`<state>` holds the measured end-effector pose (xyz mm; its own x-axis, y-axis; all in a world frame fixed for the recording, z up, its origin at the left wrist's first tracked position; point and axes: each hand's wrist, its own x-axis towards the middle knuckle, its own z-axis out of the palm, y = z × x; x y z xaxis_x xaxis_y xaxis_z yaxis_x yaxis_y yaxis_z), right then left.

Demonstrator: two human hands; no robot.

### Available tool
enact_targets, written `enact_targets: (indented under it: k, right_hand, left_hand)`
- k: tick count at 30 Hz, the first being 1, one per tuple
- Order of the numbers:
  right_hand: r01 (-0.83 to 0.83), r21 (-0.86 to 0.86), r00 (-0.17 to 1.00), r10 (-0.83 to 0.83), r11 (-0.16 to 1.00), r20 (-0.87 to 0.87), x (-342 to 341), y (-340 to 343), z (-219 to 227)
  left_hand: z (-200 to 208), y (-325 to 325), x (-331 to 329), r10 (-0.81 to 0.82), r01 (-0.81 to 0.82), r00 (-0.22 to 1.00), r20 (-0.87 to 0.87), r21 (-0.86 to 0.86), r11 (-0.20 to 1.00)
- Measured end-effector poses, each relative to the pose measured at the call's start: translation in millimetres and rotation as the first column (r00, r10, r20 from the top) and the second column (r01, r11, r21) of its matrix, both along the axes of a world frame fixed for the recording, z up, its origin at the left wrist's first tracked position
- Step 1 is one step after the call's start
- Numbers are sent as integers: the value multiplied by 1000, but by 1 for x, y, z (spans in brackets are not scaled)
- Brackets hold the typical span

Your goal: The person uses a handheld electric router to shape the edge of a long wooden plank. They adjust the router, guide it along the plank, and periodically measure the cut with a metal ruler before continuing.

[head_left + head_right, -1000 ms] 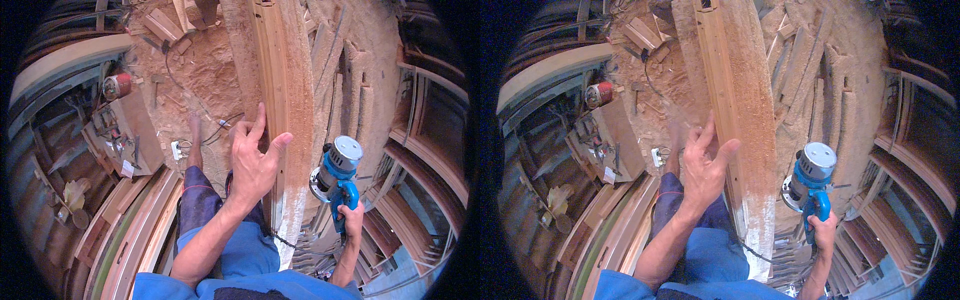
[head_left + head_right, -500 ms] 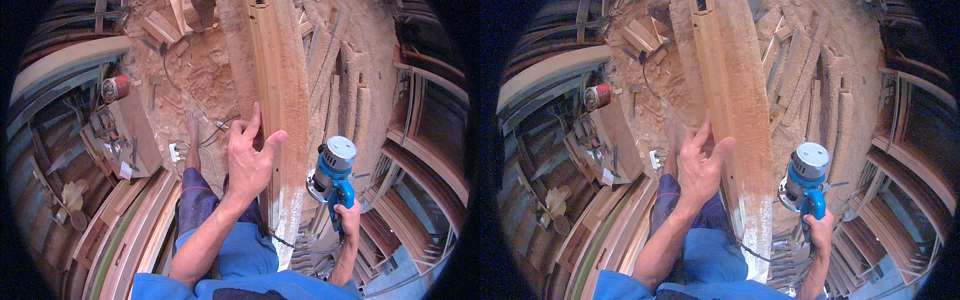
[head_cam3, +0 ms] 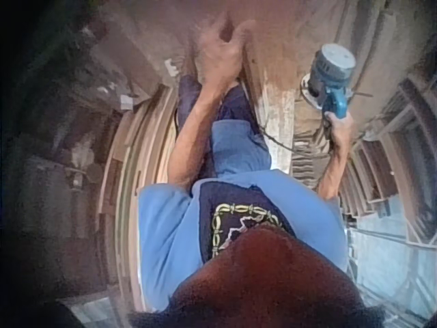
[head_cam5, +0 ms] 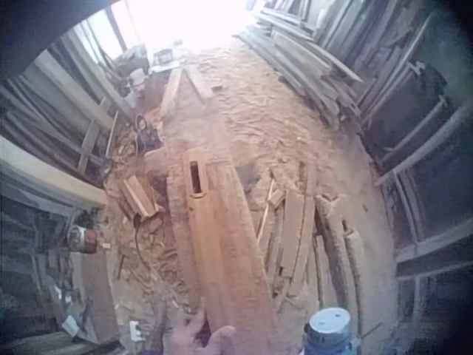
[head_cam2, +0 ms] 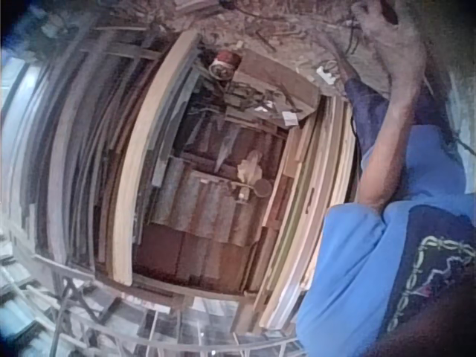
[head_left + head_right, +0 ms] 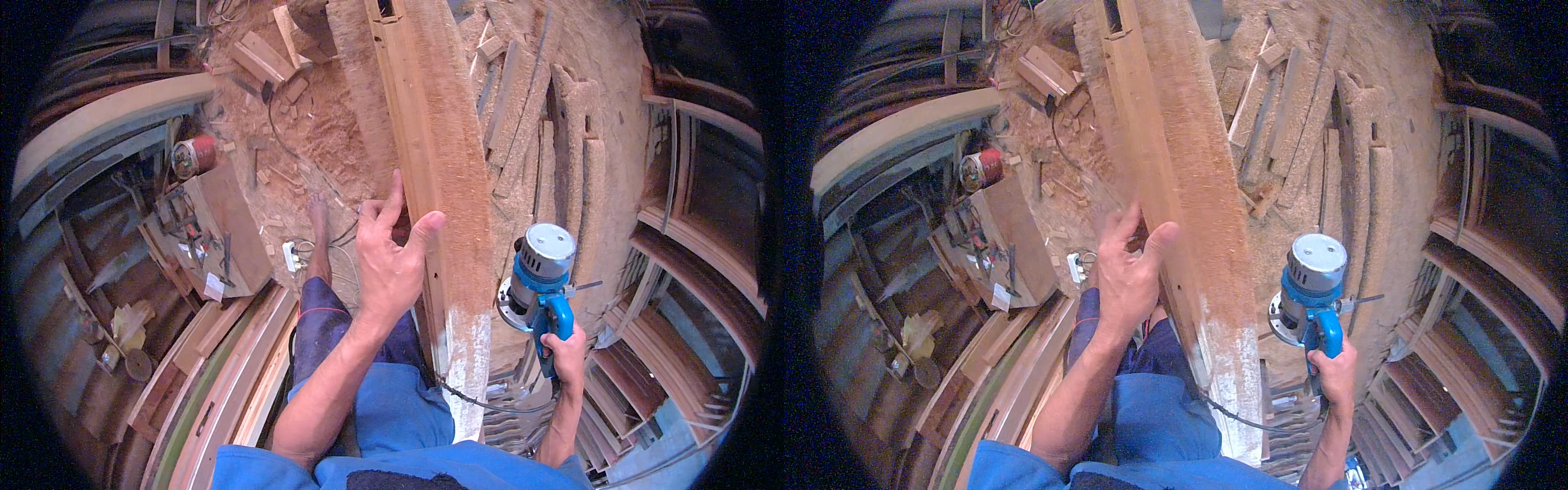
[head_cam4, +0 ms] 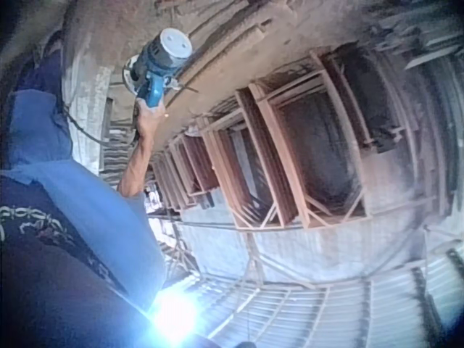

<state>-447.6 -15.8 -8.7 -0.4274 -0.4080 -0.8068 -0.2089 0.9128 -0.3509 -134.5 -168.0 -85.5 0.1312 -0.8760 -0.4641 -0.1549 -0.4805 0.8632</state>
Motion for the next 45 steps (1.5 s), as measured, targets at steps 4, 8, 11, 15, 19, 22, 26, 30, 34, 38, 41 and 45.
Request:
enact_targets:
  k: [4, 8, 11, 15, 19, 22, 26, 30, 34, 38, 41, 45]
  right_hand:
    - [-28, 4, 998, 28, 1000, -49, -5, 9, -2]
    - [33, -33, 999, -34, 999, -14, -9, 18, 7]
    - [84, -89, 996, -87, 993, -34, -9, 23, 19]
    - [164, -189, 984, -173, 968, -33, -8, 30, 37]
    - [192, -257, 978, -206, 947, -29, -9, 37, 53]
    - [189, -331, 979, -204, 924, -11, -9, 39, 64]
    - [170, -356, 977, -204, 919, -59, -3, 40, 77]
    - [190, -453, 980, -192, 871, 43, 2, 38, 83]
    - [94, -509, 995, -70, 856, 66, 4, 32, 76]
    - [27, -575, 993, 45, 818, 111, 12, 16, 68]
    - [5, -575, 983, 103, 818, 154, 24, -2, 64]
    - [-217, -557, 953, 298, 802, 57, 34, -23, 57]
  left_hand:
    - [3, 0, -1, -36, 35, 994, 101, 6, 999]
    - [10, -1, -10, -30, 44, 974, 224, -58, 997]
    - [15, -1, -17, -22, 59, 948, 319, -107, 992]
    - [12, -1, -26, 15, 102, 889, 457, -229, 968]
    - [5, -1, -44, 59, 124, 852, 520, -312, 942]
    - [2, -6, -57, 73, 115, 863, 500, -334, 935]
    - [-4, -11, -66, 39, 198, 810, 585, -335, 921]
    - [-21, -8, -64, 37, 277, 753, 656, -368, 888]
    - [-42, -12, -50, 59, 206, 852, 521, -436, 876]
    - [-46, -8, -30, 23, 233, 862, 506, -437, 869]
    - [-46, -2, -16, -51, 427, 741, 670, -412, 805]
    - [-53, 1, -9, -105, 465, 739, 666, -390, 795]
